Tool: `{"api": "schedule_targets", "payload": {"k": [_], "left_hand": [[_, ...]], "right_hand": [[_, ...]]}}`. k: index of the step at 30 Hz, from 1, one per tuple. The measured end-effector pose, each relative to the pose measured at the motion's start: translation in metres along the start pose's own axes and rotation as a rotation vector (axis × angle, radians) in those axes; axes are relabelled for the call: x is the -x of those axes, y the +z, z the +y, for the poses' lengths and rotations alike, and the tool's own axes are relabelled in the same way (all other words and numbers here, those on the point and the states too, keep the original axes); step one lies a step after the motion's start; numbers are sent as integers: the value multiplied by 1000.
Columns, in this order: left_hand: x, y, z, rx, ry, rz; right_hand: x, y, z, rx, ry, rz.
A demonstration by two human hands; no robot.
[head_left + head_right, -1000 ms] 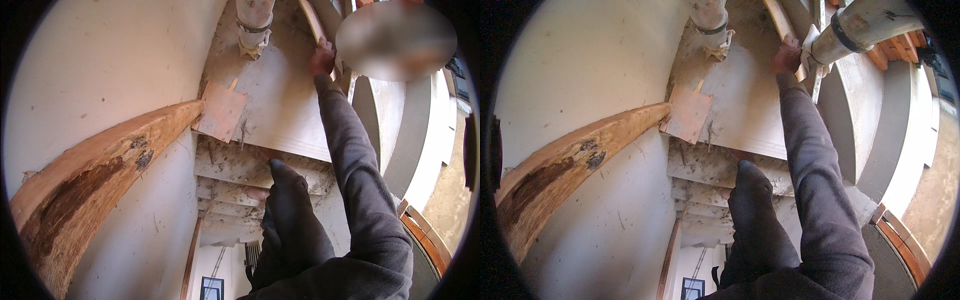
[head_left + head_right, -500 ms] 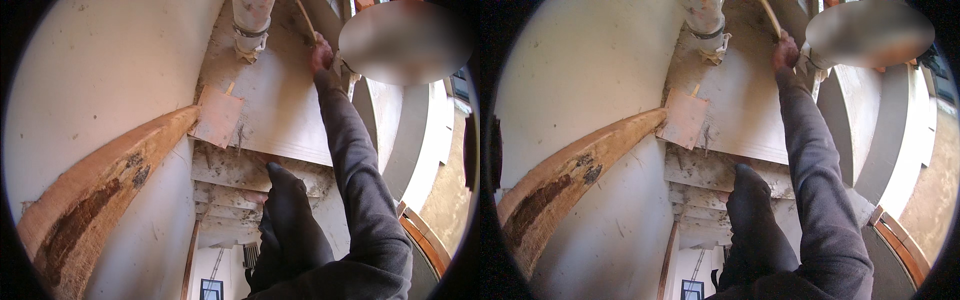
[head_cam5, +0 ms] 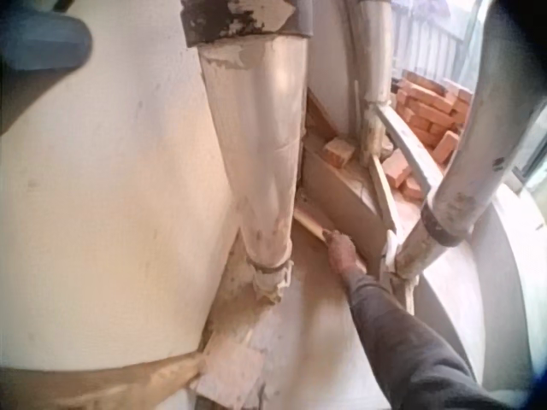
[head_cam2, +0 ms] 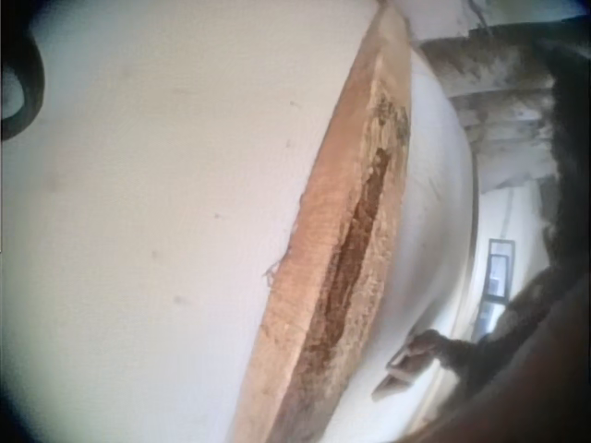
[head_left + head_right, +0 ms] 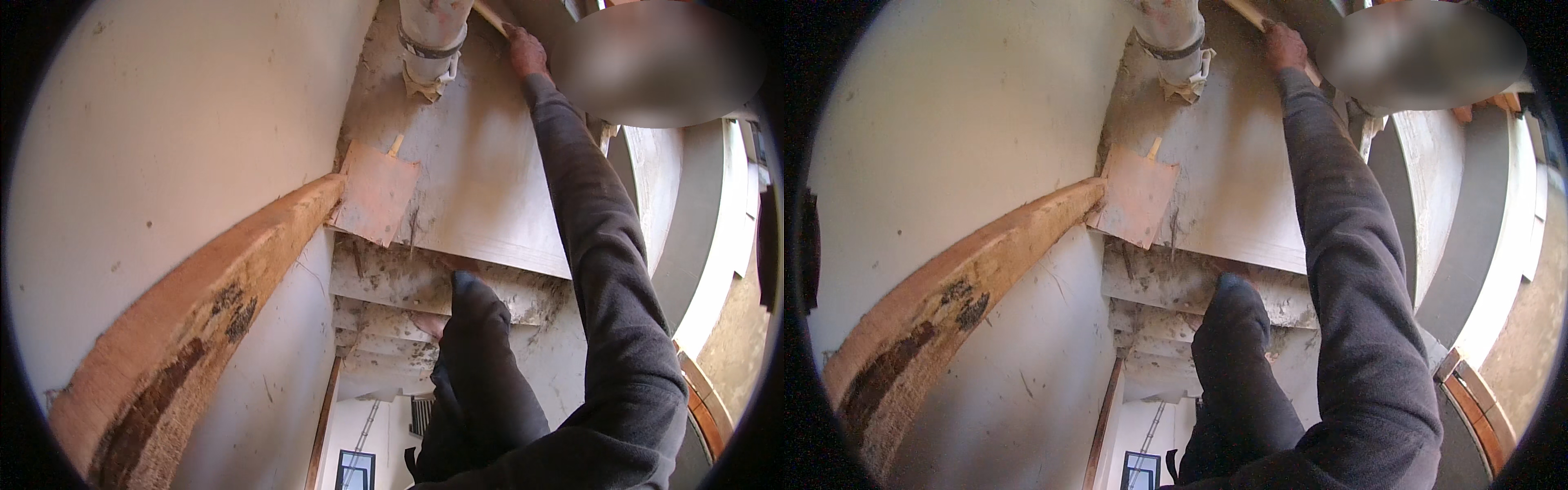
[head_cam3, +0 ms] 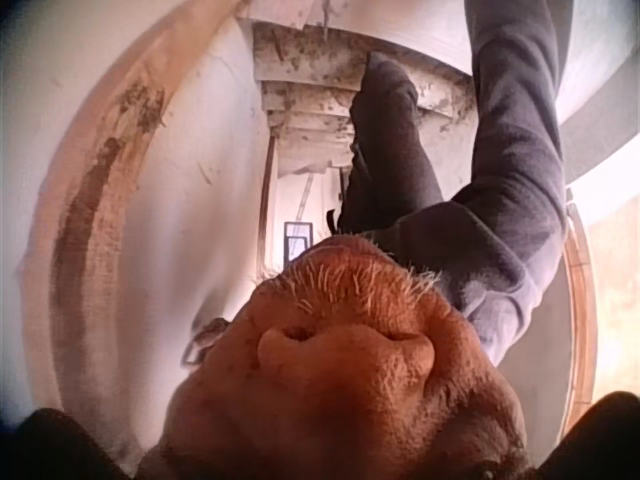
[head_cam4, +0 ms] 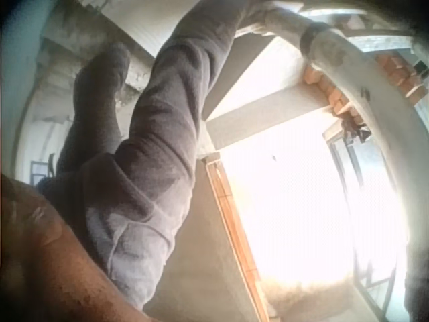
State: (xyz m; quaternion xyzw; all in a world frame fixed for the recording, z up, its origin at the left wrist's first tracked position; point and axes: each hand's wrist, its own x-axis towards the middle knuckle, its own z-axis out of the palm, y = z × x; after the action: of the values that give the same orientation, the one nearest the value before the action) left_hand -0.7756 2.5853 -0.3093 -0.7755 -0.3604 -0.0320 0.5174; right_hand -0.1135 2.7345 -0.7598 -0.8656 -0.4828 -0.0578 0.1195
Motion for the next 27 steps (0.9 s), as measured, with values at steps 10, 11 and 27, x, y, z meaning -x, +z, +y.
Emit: {"api": "schedule_targets", "payload": {"k": [10,11,27], "left_hand": [[13,-12,-6,-4,-72,33],[14,-13,-8,-8,-75,35],[-7,-40,-6,-154,79,-20]], "right_hand": [[88,-20,-16,-102,-93,-59],[102,-31,-27,-137,-75,-69],[64,-19,-21,55,238,21]]}}
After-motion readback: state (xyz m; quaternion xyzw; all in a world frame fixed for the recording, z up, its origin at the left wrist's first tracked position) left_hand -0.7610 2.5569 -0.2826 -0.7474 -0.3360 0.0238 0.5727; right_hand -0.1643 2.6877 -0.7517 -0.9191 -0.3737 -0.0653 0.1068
